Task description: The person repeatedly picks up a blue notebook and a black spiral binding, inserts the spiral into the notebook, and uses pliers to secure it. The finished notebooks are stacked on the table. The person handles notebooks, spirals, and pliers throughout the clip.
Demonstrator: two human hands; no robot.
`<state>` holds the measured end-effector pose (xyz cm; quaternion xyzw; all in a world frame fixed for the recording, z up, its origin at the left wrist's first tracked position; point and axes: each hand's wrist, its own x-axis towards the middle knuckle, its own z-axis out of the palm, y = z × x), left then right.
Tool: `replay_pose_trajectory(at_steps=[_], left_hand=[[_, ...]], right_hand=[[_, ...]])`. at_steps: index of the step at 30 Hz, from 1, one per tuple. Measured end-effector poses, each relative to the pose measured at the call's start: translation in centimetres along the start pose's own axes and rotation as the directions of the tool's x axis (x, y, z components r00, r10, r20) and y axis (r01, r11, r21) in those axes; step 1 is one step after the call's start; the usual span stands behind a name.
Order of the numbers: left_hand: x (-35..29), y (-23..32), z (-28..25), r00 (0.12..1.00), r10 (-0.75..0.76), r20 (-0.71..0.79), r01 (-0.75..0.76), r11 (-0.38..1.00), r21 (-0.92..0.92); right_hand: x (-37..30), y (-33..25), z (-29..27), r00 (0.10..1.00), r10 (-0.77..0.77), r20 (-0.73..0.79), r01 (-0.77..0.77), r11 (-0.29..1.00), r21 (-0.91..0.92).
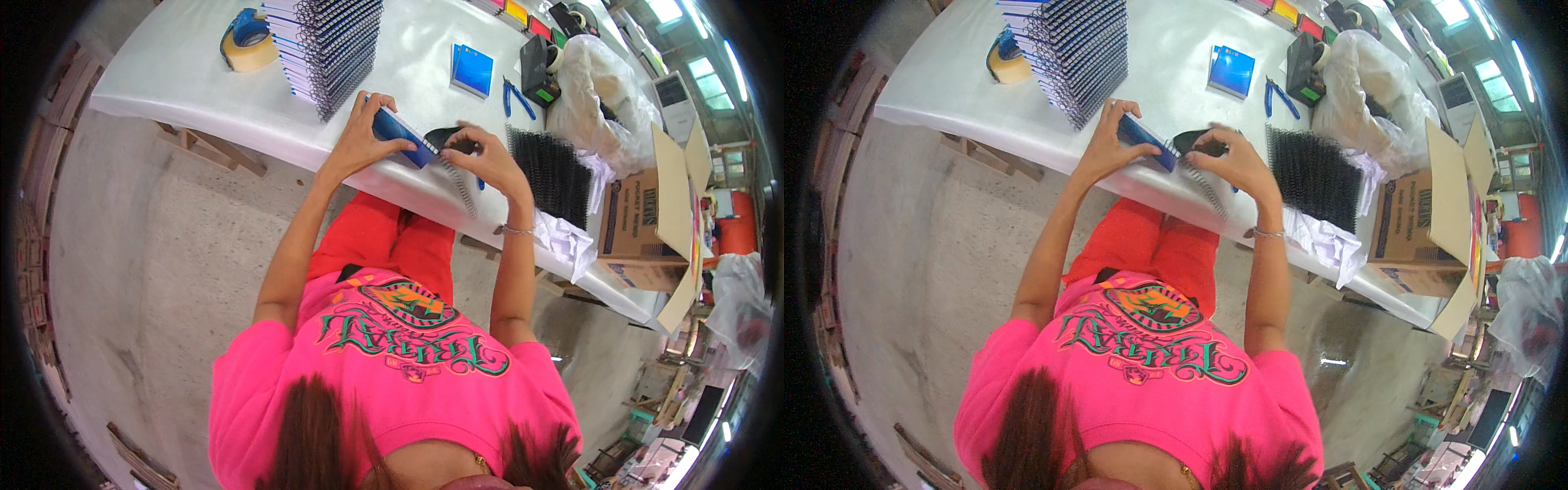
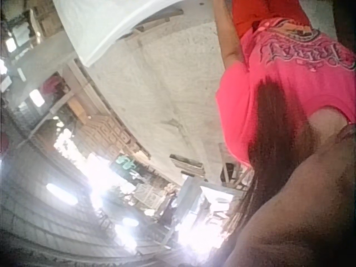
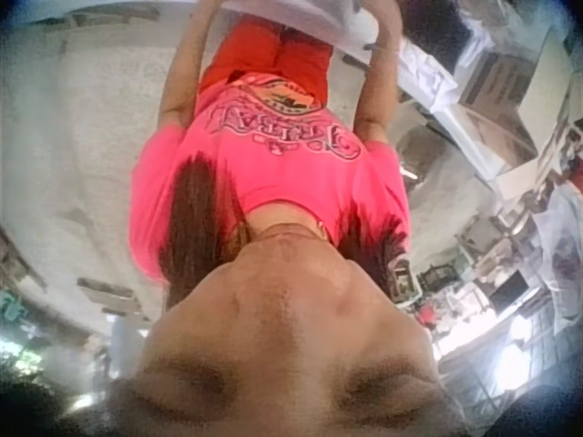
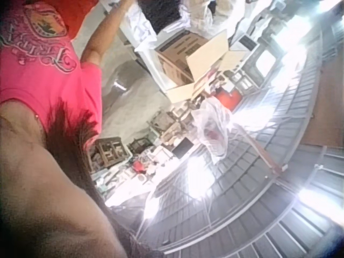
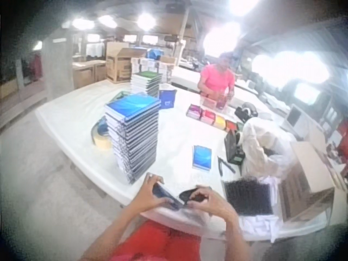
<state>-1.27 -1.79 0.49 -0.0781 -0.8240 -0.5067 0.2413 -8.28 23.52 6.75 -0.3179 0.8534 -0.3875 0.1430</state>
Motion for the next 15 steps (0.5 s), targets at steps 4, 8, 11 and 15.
replay_pose_trajectory(at_steps=[4,8,11,15], left_hand=[[0.0,0.0,-0.2,1.0,-0.004,0.0,0.004,1.0,-0.001],[0.0,-0.3,-0.2,1.0,0.003,-0.003,-0.003,1.0,-0.018],[-0.1,0.0,-0.4,0.998,-0.039,0.043,0.04,0.999,-0.025],[0.3,-0.2,-0.2,0.999,0.017,0.027,-0.016,0.999,-0.047]], right_hand=[[0.3,0.0,1.2,0.985,0.151,-0.088,-0.098,0.895,0.436],[-0.9,-1.1,0.8,0.994,0.107,0.035,-0.112,0.897,0.428],[-0.7,-0.9,0.4,0.99,0.141,0.008,-0.135,0.929,0.344],[-1.4,-1.0,1.0,0.99,0.132,0.058,-0.143,0.868,0.475]])
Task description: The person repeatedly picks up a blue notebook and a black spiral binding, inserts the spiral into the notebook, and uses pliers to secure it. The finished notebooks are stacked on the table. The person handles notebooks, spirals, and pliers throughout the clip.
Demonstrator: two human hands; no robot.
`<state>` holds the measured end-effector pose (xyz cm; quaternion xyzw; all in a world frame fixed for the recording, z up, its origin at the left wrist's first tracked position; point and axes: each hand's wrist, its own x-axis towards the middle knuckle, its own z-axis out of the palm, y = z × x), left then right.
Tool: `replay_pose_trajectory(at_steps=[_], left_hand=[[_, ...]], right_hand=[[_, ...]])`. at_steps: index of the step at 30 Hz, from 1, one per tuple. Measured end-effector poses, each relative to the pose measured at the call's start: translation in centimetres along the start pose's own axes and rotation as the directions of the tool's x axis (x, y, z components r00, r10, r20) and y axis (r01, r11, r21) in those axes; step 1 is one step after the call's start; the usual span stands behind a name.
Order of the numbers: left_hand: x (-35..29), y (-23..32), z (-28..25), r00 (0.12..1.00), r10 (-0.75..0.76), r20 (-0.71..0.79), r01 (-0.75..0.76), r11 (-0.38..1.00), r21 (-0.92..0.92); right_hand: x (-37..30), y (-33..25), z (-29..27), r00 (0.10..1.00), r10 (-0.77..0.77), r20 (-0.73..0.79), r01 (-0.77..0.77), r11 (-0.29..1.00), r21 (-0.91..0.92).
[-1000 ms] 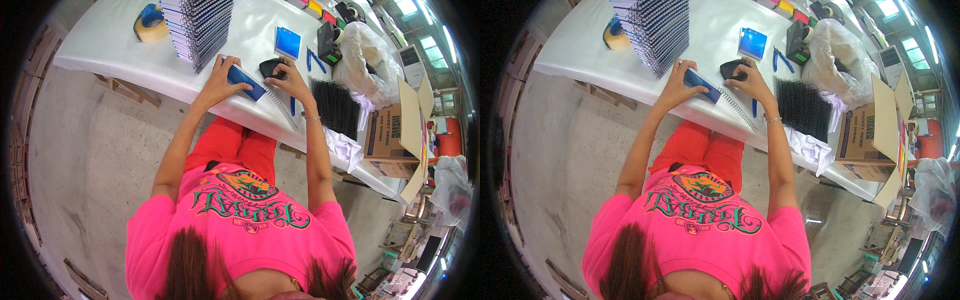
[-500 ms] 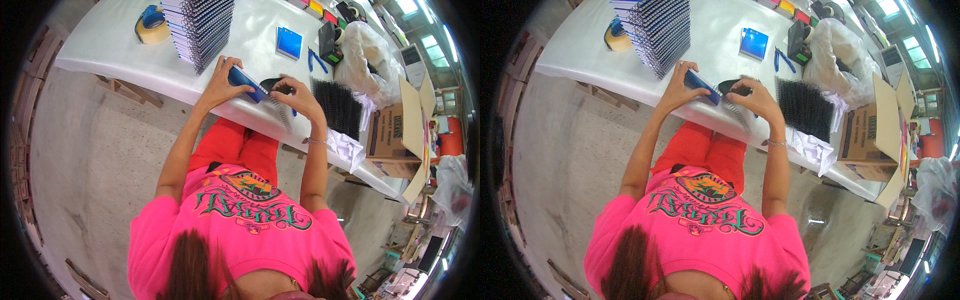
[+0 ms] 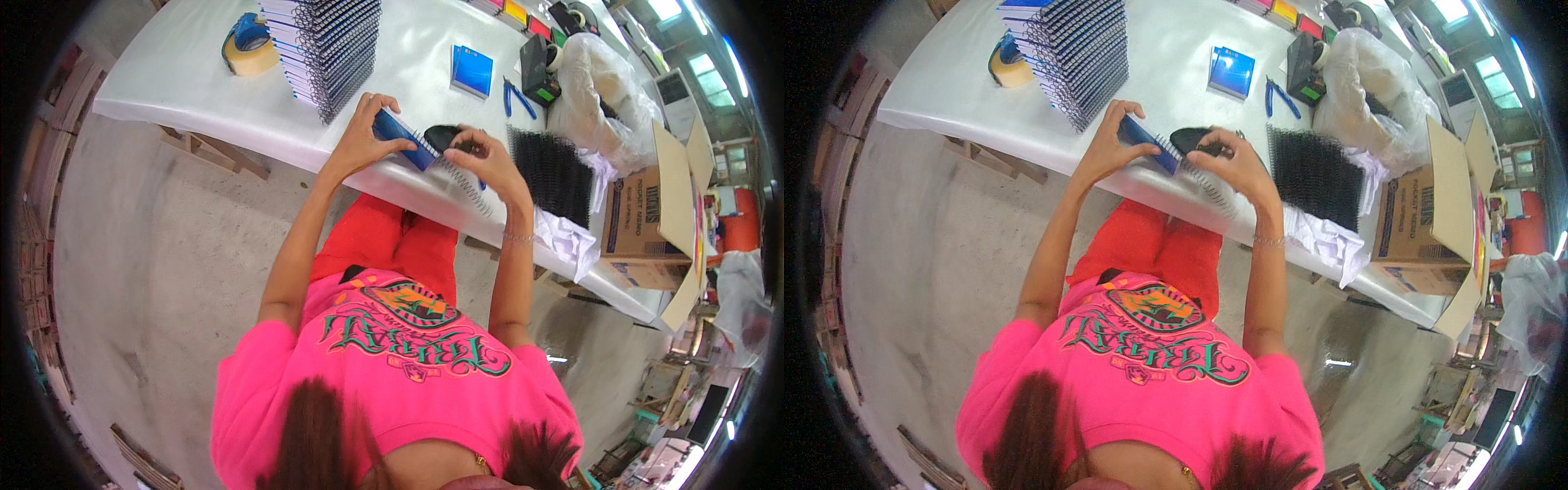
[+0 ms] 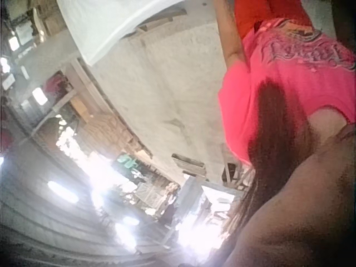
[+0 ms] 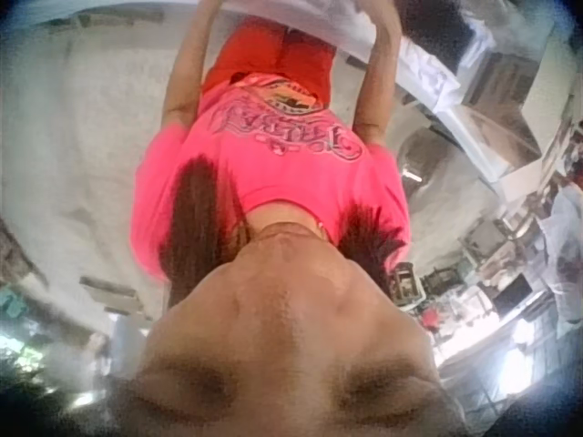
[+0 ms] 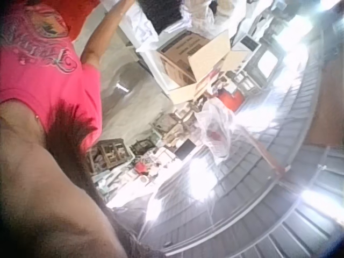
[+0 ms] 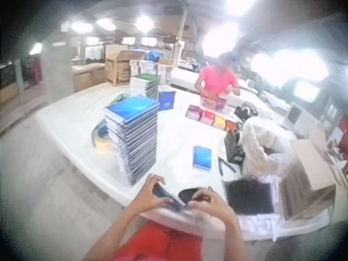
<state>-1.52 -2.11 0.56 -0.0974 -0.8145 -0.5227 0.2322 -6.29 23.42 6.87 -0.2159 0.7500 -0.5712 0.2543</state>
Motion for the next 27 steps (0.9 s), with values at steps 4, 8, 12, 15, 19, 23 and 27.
replay_pose_trajectory(at_steps=[4,8,12,15,19,23,27], left_hand=[[-0.2,-0.5,0.3,0.998,-0.058,-0.014,0.057,0.995,-0.08],[-0.3,-0.3,0.3,0.992,-0.127,0.003,0.127,0.985,-0.114],[-0.2,-0.2,0.1,0.989,-0.139,0.051,0.144,0.984,-0.103],[-0.2,-0.3,0.2,0.988,-0.145,0.06,0.152,0.98,-0.126],[-0.3,-0.6,0.2,0.991,-0.126,0.04,0.129,0.987,-0.1],[0.0,-0.3,0.3,0.977,-0.202,0.068,0.211,0.962,-0.174],[-0.2,-0.3,0.4,0.979,-0.19,0.076,0.202,0.954,-0.22]], right_hand=[[0.6,-0.4,-0.4,0.996,-0.082,-0.025,0.079,0.994,-0.081],[1.5,1.0,-0.2,0.982,-0.023,-0.187,-0.032,0.956,-0.29],[1.3,1.4,0.2,0.929,-0.311,-0.201,0.121,0.768,-0.629],[1.0,-0.1,0.3,0.965,0.024,-0.261,-0.092,0.964,-0.251],[0.3,-2.1,0.5,0.988,-0.076,0.135,0.063,0.993,0.101],[2.1,-0.4,-0.7,0.986,0.059,-0.156,-0.082,0.985,-0.149],[1.7,-1.3,0.8,0.994,-0.086,-0.073,0.054,0.93,-0.362]])
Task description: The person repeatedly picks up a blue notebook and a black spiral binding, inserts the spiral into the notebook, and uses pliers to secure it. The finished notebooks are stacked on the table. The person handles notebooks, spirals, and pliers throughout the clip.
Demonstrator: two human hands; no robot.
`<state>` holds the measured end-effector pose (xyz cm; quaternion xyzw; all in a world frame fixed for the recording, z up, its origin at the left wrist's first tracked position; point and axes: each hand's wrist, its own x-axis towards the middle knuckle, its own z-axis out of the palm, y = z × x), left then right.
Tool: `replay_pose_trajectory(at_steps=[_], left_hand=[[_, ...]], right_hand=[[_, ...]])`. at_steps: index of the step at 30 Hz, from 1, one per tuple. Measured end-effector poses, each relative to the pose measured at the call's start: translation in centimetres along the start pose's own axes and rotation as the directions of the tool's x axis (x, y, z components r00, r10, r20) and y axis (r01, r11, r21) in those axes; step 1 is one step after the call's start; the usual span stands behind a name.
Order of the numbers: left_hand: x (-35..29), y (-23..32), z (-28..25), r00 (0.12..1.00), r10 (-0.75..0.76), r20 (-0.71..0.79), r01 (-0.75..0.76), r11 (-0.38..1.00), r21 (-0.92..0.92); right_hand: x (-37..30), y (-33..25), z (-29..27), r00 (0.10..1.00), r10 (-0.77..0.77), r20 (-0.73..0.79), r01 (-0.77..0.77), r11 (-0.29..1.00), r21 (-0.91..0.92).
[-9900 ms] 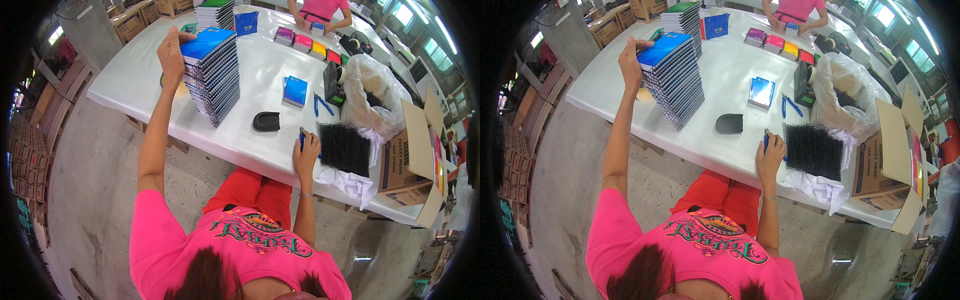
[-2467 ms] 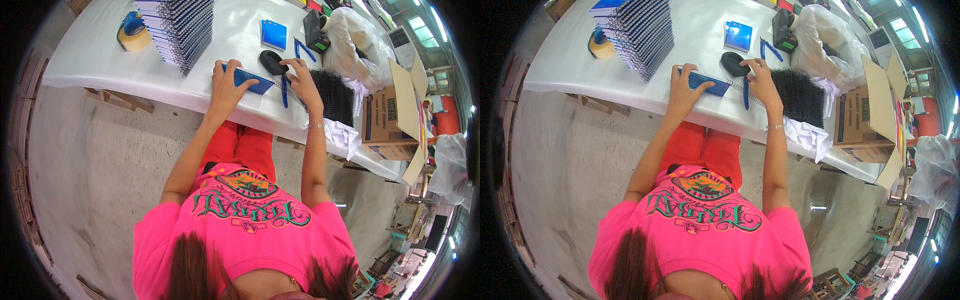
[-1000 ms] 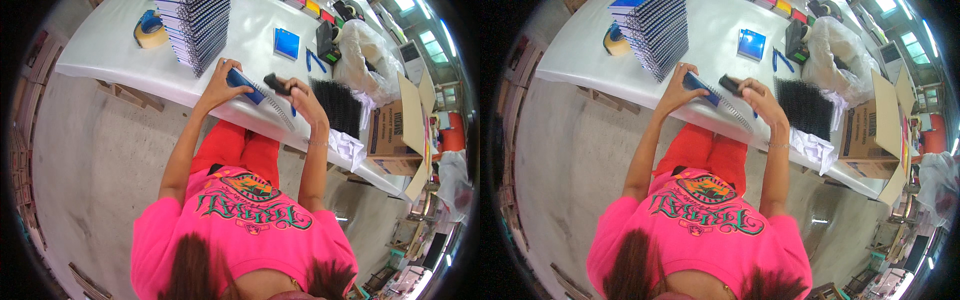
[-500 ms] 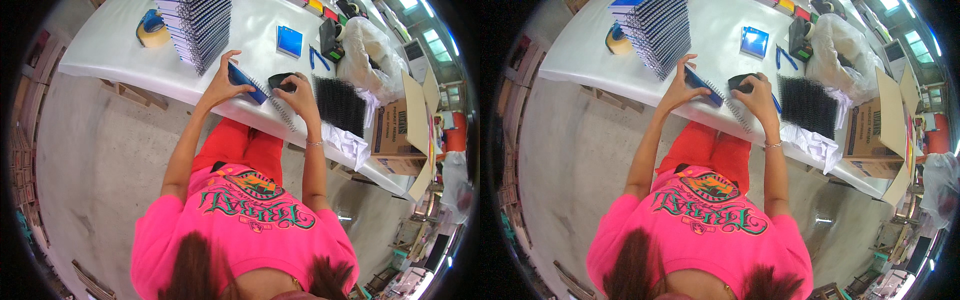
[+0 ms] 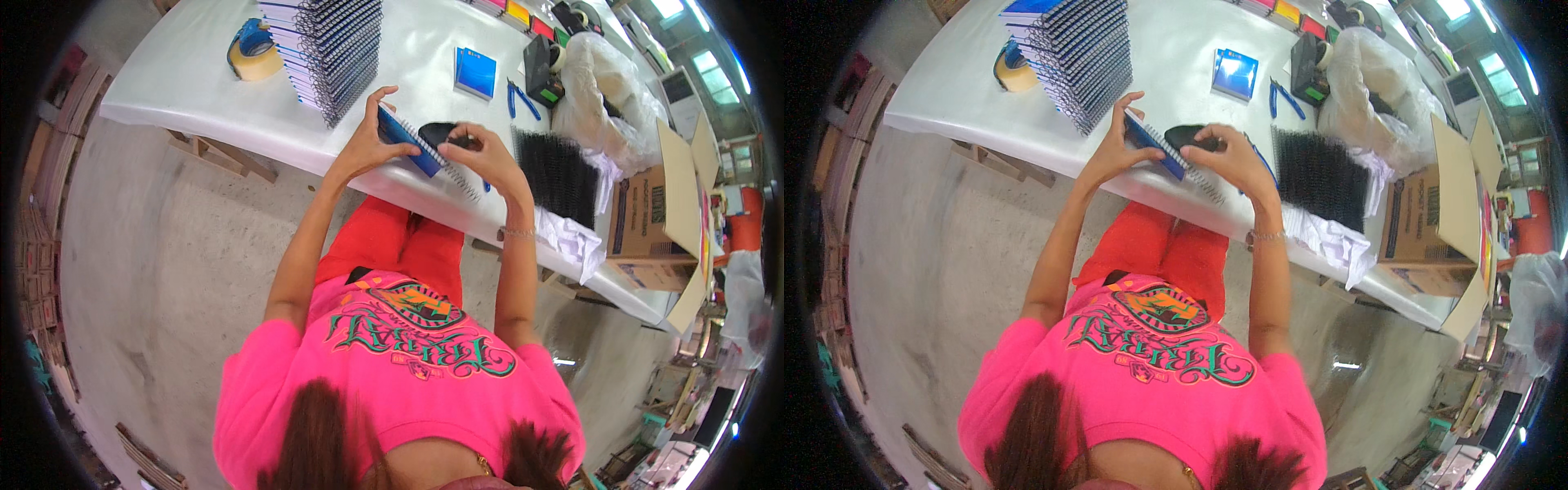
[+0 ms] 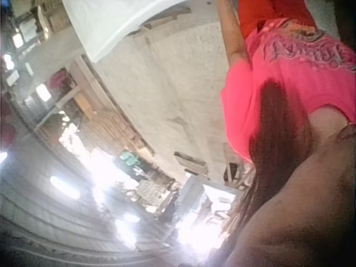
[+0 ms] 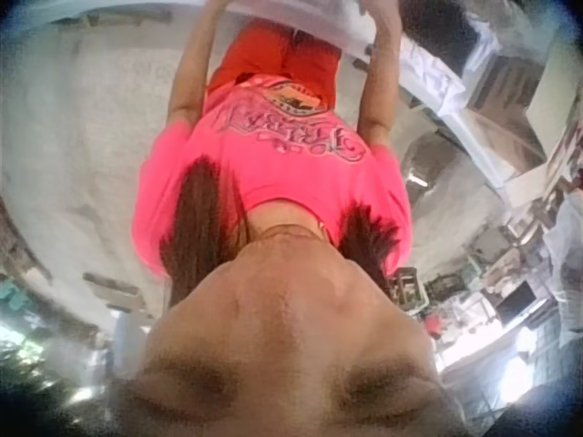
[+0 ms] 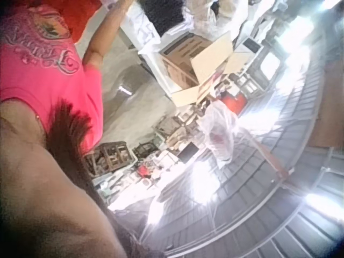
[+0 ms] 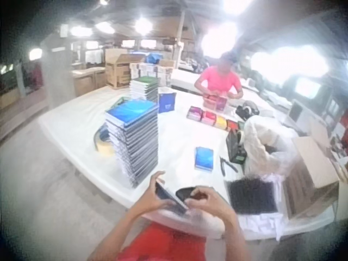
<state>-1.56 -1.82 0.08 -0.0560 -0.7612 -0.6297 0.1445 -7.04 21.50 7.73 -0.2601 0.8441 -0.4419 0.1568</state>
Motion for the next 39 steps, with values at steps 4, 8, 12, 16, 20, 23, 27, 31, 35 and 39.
replay_pose_trajectory(at_steps=[4,8,12,16,20,23,27,31,35,39], left_hand=[[-0.1,-0.1,-0.3,0.999,0.002,0.046,-0.005,0.998,0.057],[0.1,0.6,-0.2,0.998,-0.011,0.055,0.009,0.999,0.039],[0.0,0.1,-0.5,0.997,-0.005,0.083,0.001,0.999,0.047],[-0.1,0.3,-0.4,0.995,-0.058,0.086,0.064,0.996,-0.066],[-0.2,0.6,-0.1,0.996,0.032,0.086,-0.039,0.996,0.085],[0.3,1.0,0.1,0.994,-0.051,0.099,0.051,0.999,0.0],[0.1,0.7,-0.2,0.995,0.049,0.082,-0.054,0.997,0.053],[-0.1,0.2,-0.1,0.996,-0.01,0.088,0.006,0.999,0.047],[-0.2,0.7,0.0,0.996,-0.004,0.086,0.003,1.0,0.008],[0.0,0.2,0.2,0.996,0.029,0.087,-0.033,0.999,0.038]], right_hand=[[0.3,-0.4,0.3,1.0,0.005,0.019,-0.007,0.993,0.117],[2.2,2.9,2.0,0.926,-0.245,-0.288,-0.031,0.71,-0.704],[1.7,0.5,-0.6,0.998,0.07,0.008,-0.069,0.937,0.341],[1.7,-0.4,-0.3,0.997,-0.05,0.065,0.049,0.999,0.014],[1.7,-1.6,-0.9,0.998,0.058,0.022,-0.059,0.998,0.008],[2.8,1.3,0.8,1.0,-0.003,-0.008,0.002,0.99,-0.14],[3.4,2.6,0.6,0.995,0.045,-0.091,-0.033,0.992,0.124],[2.5,-0.3,-0.3,0.997,-0.002,0.083,-0.046,0.821,0.569],[3.0,-0.2,-0.4,0.993,0.067,0.102,-0.067,0.998,0.003],[3.7,1.0,-0.3,0.994,0.062,0.088,-0.088,0.939,0.334]])
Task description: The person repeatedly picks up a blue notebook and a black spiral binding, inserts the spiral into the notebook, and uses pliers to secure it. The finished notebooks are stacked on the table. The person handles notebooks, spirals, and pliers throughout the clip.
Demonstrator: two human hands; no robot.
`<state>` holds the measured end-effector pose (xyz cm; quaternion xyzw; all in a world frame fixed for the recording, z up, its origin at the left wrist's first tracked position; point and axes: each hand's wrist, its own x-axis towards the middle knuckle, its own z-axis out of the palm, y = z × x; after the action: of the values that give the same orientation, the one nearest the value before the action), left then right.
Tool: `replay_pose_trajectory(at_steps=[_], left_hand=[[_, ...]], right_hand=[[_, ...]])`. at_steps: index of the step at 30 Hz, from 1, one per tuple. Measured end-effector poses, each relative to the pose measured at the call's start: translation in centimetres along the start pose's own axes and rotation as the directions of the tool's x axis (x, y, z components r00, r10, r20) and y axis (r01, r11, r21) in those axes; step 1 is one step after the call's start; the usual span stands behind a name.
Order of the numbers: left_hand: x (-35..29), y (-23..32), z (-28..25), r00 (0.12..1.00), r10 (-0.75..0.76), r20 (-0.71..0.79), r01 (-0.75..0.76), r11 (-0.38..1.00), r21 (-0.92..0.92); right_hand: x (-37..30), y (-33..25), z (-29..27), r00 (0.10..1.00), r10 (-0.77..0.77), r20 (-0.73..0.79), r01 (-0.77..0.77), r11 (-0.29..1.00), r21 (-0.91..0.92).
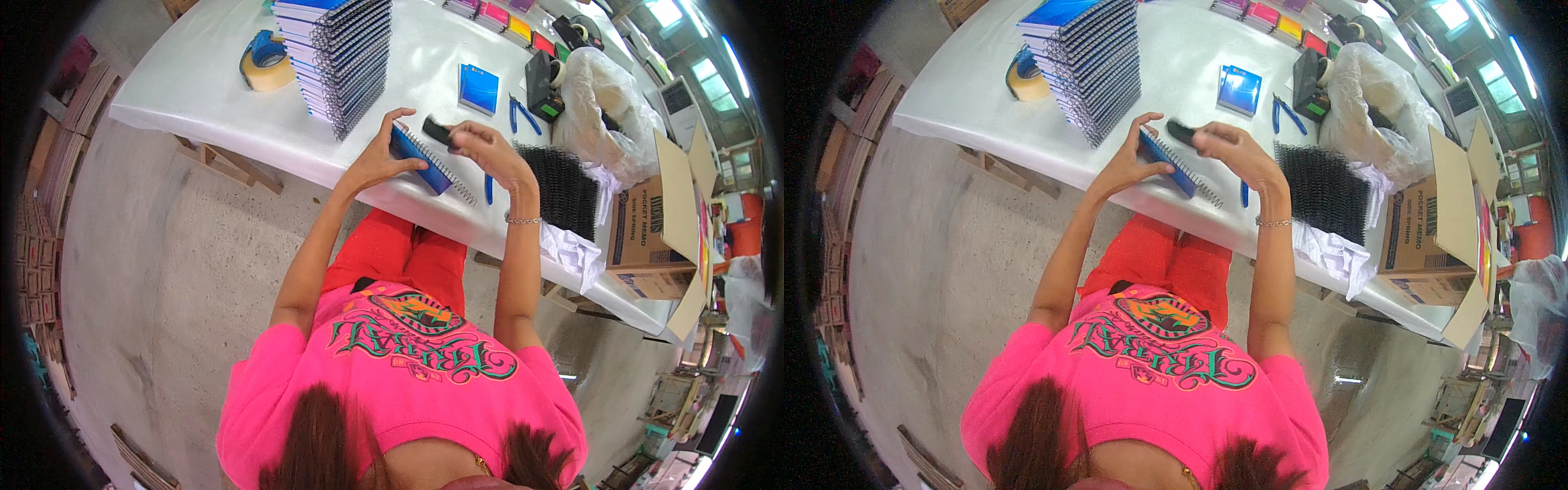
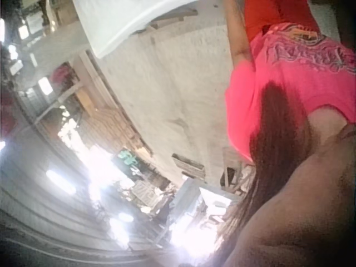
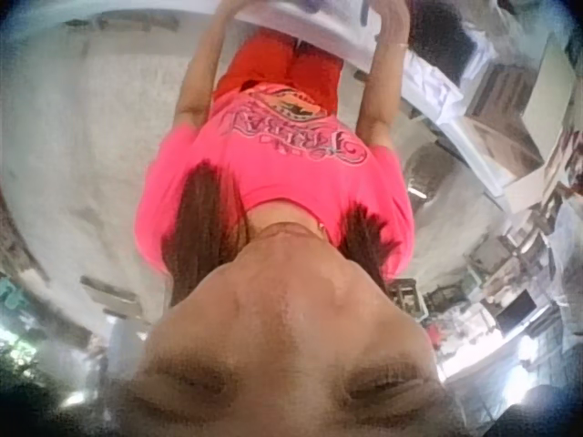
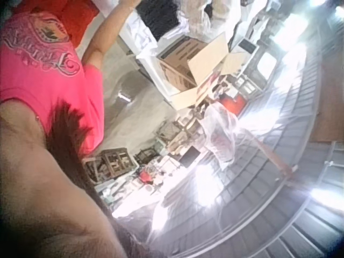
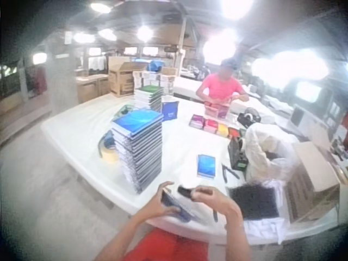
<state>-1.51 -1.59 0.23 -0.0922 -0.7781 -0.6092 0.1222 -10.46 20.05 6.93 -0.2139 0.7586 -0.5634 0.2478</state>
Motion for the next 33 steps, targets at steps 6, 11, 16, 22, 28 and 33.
replay_pose_trajectory(at_steps=[6,11,16,22,28,33], left_hand=[[-0.2,0.3,-0.2,0.999,-0.035,0.012,0.036,0.997,-0.069],[-0.1,0.0,-0.1,1.0,-0.002,0.002,0.002,0.999,-0.044],[-0.2,0.2,0.9,0.998,-0.052,-0.027,0.047,0.986,-0.159],[-0.7,-1.0,3.2,0.93,-0.064,-0.363,0.01,0.989,-0.148],[-1.2,0.7,2.3,0.925,-0.088,-0.369,0.031,0.987,-0.158],[-1.2,1.7,1.3,0.925,-0.039,-0.377,0.011,0.997,-0.076]], right_hand=[[1.1,0.7,1.1,0.993,-0.051,-0.11,-0.006,0.887,-0.463],[0.0,-0.8,0.9,0.989,0.005,0.149,0.019,0.987,-0.158],[1.8,2.9,0.4,0.973,-0.159,-0.165,0.083,0.916,-0.393],[-0.9,6.7,-1.4,0.752,-0.51,-0.418,-0.032,0.606,-0.795],[-5.7,9.3,0.2,0.741,-0.404,-0.537,-0.27,0.553,-0.788],[-6.0,7.5,1.5,0.595,-0.472,-0.65,-0.162,0.722,-0.672]])
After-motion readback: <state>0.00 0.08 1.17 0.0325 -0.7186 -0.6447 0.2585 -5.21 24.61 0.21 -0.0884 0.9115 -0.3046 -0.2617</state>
